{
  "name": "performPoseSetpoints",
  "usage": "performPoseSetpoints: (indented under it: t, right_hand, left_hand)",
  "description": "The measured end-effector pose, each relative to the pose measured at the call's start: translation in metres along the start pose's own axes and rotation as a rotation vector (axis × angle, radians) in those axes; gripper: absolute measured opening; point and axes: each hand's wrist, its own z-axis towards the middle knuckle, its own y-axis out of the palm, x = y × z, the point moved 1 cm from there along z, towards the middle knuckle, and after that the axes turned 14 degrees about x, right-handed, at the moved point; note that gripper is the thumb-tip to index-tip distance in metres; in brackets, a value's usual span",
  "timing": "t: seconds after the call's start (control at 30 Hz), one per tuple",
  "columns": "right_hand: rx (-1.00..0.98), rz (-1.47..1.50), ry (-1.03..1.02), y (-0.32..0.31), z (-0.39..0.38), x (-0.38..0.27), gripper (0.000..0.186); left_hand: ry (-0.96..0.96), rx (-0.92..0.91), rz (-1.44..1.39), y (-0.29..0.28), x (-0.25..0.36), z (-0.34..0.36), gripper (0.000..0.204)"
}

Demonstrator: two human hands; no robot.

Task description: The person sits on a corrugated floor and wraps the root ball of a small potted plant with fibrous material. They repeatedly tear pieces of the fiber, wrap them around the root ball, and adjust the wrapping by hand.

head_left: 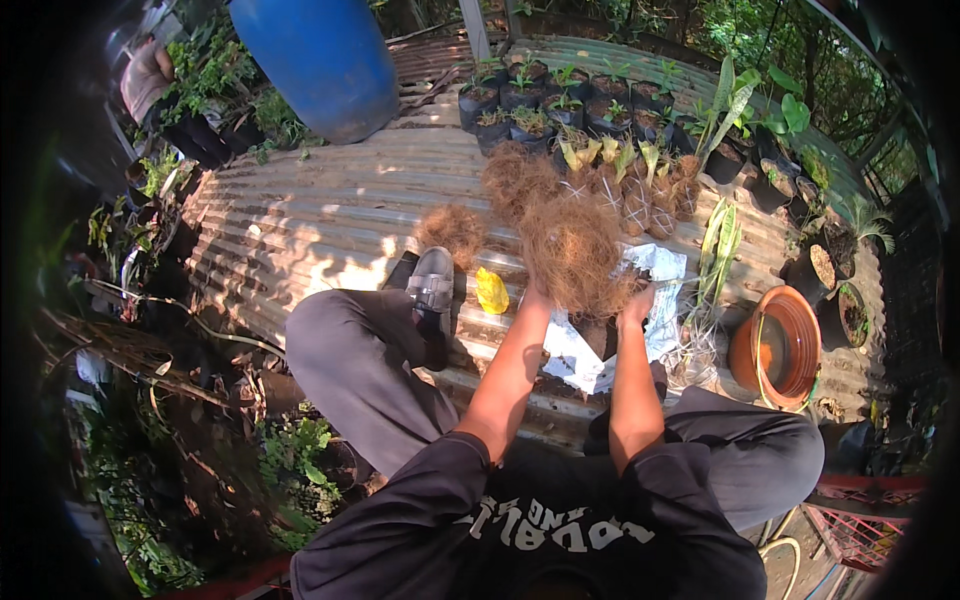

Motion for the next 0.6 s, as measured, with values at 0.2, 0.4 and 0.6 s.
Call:
performPoseSetpoints:
  t: [0.2, 0.4, 0.6]
  right_hand:
    - [-0.082, 0.282, 0.146, 0.037, 0.011, -0.030, 0.042]
    - [-0.115, -0.014, -0.142, 0.033, -0.019, -0.026, 0.037]
    - [-0.028, -0.069, -0.214, 0.015, -0.013, -0.029, 0.040]
  left_hand:
    - [-0.004, -0.053, -0.032, 0.000, -0.008, 0.013, 0.050]
    - [0.022, -0.072, -0.108, -0.037, 0.009, 0.016, 0.050]
    - [-0.046, -0.096, -0.142, -0.058, 0.002, 0.020, 0.050]
